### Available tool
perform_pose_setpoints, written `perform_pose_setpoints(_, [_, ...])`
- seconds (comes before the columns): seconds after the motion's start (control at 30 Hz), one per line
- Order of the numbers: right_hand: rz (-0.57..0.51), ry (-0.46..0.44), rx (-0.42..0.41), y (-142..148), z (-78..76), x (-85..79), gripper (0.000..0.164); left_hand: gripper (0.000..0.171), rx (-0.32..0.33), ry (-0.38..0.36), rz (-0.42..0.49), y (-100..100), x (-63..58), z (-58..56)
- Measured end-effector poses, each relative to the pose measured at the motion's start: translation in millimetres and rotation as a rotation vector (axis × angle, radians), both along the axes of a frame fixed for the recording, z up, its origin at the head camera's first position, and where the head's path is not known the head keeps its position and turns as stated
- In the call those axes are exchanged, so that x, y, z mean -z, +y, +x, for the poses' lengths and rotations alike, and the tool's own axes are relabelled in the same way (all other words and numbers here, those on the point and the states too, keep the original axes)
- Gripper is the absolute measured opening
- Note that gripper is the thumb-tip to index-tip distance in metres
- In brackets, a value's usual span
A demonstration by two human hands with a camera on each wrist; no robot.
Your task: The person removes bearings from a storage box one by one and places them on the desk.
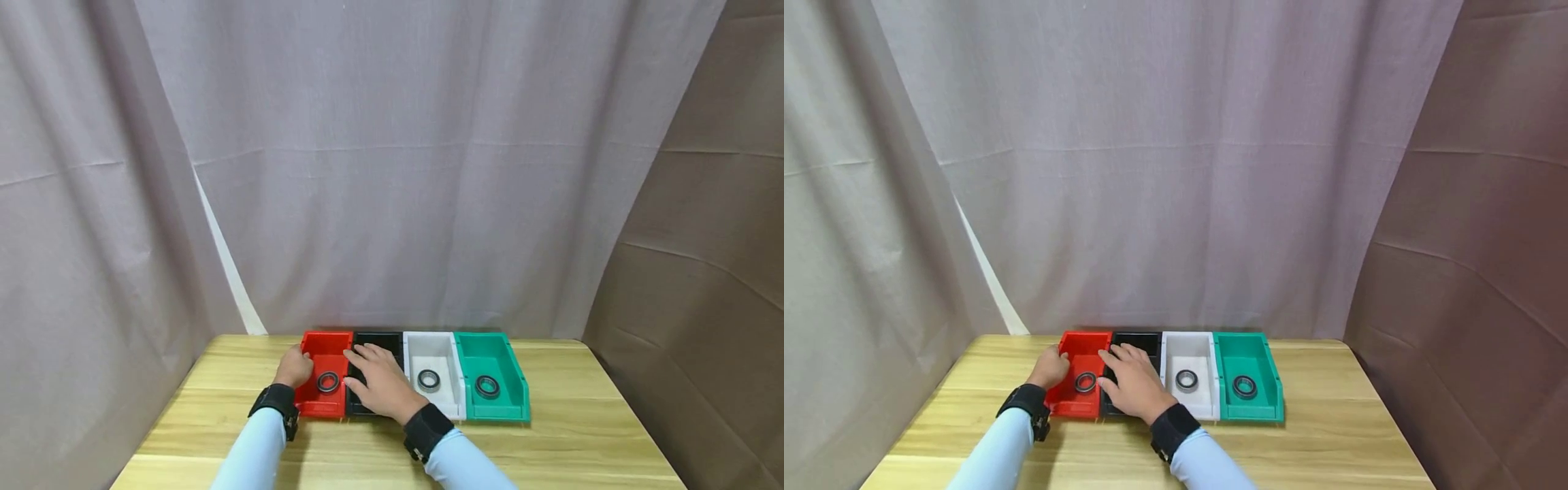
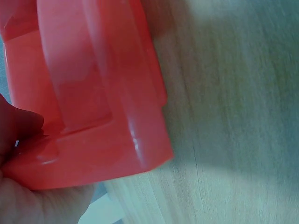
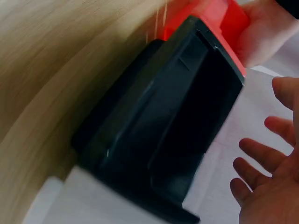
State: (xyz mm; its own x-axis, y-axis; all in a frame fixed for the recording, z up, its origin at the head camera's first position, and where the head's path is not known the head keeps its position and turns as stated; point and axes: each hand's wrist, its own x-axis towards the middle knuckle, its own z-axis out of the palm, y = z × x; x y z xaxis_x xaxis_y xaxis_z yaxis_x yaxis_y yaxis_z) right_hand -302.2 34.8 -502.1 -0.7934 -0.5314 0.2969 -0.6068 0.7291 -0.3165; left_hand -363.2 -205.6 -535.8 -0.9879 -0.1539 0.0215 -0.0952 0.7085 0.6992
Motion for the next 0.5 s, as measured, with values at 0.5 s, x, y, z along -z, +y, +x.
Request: perform_pose_setpoints(0.5, [0.271,0.042,0.011,-51.9,-25.9,9.2,0.057,0.027,0.005,0.039,-0.031,0.8,1.1,-0.2])
